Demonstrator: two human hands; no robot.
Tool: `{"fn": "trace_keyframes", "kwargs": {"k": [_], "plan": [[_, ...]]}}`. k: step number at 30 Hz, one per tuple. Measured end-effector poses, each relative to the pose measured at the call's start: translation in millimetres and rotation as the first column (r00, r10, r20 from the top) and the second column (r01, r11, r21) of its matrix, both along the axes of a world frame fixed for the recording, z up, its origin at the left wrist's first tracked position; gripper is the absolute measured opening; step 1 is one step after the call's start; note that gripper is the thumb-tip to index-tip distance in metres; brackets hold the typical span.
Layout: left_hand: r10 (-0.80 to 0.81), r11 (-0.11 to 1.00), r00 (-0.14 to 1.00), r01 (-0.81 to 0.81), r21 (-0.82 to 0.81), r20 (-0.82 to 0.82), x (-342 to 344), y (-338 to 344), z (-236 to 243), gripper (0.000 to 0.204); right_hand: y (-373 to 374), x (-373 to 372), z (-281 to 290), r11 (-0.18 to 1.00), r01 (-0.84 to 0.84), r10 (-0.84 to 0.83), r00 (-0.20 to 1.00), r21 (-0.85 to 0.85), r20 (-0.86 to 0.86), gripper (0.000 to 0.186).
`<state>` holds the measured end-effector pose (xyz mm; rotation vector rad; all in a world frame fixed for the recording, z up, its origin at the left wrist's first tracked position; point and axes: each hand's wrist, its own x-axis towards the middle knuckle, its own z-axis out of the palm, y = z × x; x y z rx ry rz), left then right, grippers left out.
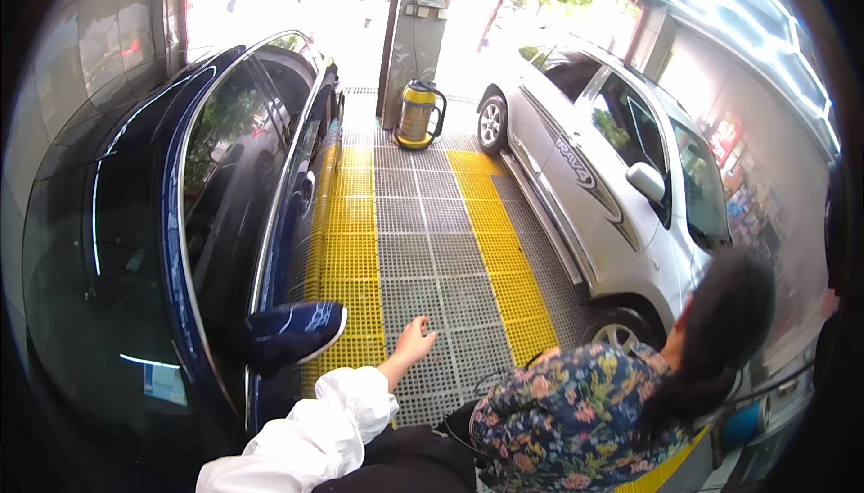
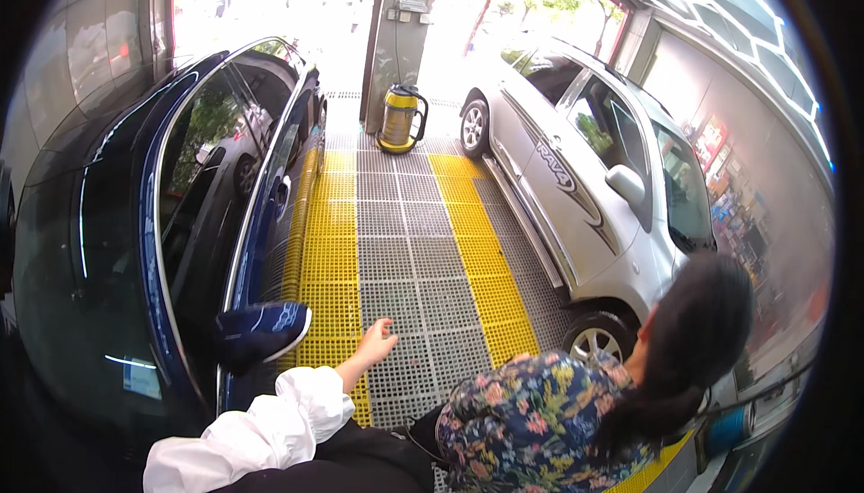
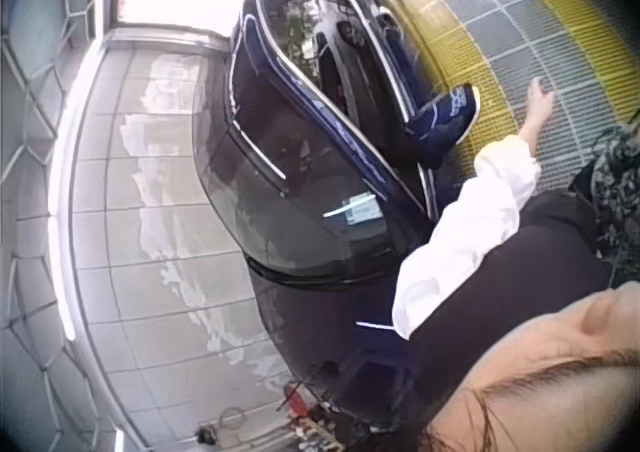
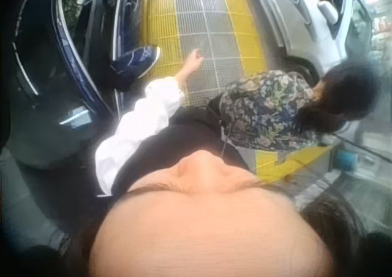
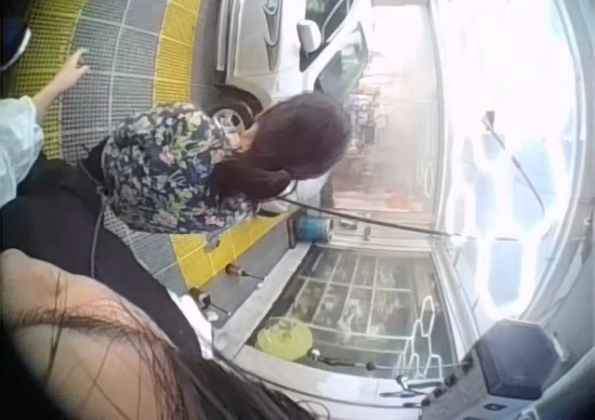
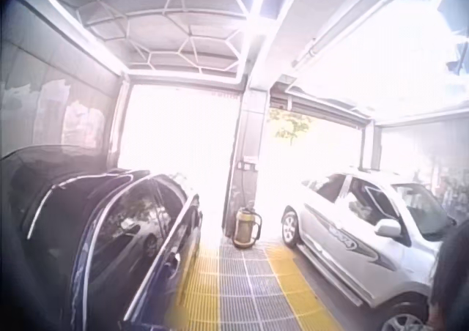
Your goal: The person uses a high-pressure water gun to rinse the exterior of a dark sedan, covering the wheels, sides, rear, and front. Then the person uses a vacuum hose to clean the driver-side interior, including the floor mat and seats.
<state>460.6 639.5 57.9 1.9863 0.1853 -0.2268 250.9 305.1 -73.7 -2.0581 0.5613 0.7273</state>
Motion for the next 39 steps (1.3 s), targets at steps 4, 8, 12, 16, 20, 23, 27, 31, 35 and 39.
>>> {"fn": "trace_keyframes", "kwargs": {"k": [4,8,12,16,20,23,27,31,35,39], "plan": [[0.099,0.972,0.978,-0.056,0.23,-0.182,86.9,59.5,-85.0,0.066,50.7,99.1,-1.7,0.998,-0.019,0.015,0.998,0.055,0.066,0.026],[0.433,0.846,0.846,-0.263,0.464,-0.31,154.6,90.7,-140.5,0.053,52.2,198.9,6.2,0.999,0.023,-0.025,0.995,0.027,0.095,0.025],[0.582,0.792,0.702,-0.375,0.482,-0.409,202.8,142.1,-184.3,0.05,77.7,312.9,-1.0,0.999,0.022,-0.025,0.994,0.025,0.106,0.025],[0.624,0.778,0.636,-0.451,0.437,-0.454,282.9,182.1,-206.6,0.046,88.8,433.7,10.6,1.0,0.014,-0.011,0.995,-0.022,0.1,0.024],[0.618,0.786,0.649,-0.503,0.36,-0.444,403.6,215.9,-193.9,0.043,105.5,555.0,35.8,0.997,0.03,-0.023,0.995,-0.076,0.092,0.024],[0.616,0.788,0.674,-0.529,0.316,-0.408,489.2,243.0,-180.8,0.041,111.6,637.0,46.0,0.994,0.07,-0.063,0.994,-0.079,0.094,0.024],[0.646,0.763,0.725,-0.603,0.234,-0.24,577.8,314.8,-204.4,0.033,128.0,728.7,27.3,0.993,0.114,-0.111,0.991,-0.034,0.078,0.024],[0.684,0.729,0.702,-0.652,0.207,-0.196,662.9,352.6,-199.5,0.042,107.0,826.0,6.4,0.982,0.175,-0.172,0.984,-0.069,0.041,0.024],[0.691,0.653,0.722,-0.652,0.386,0.05,666.0,493.9,-237.2,0.064,128.7,969.7,-19.0,0.99,0.138,-0.137,0.99,-0.042,0.031,0.023],[0.813,0.146,0.172,-0.985,-0.09,-0.557,651.6,508.5,-271.0,0.051,127.0,1154.9,-14.0,0.992,0.093,-0.076,0.98,-0.086,0.185,0.024]]}}
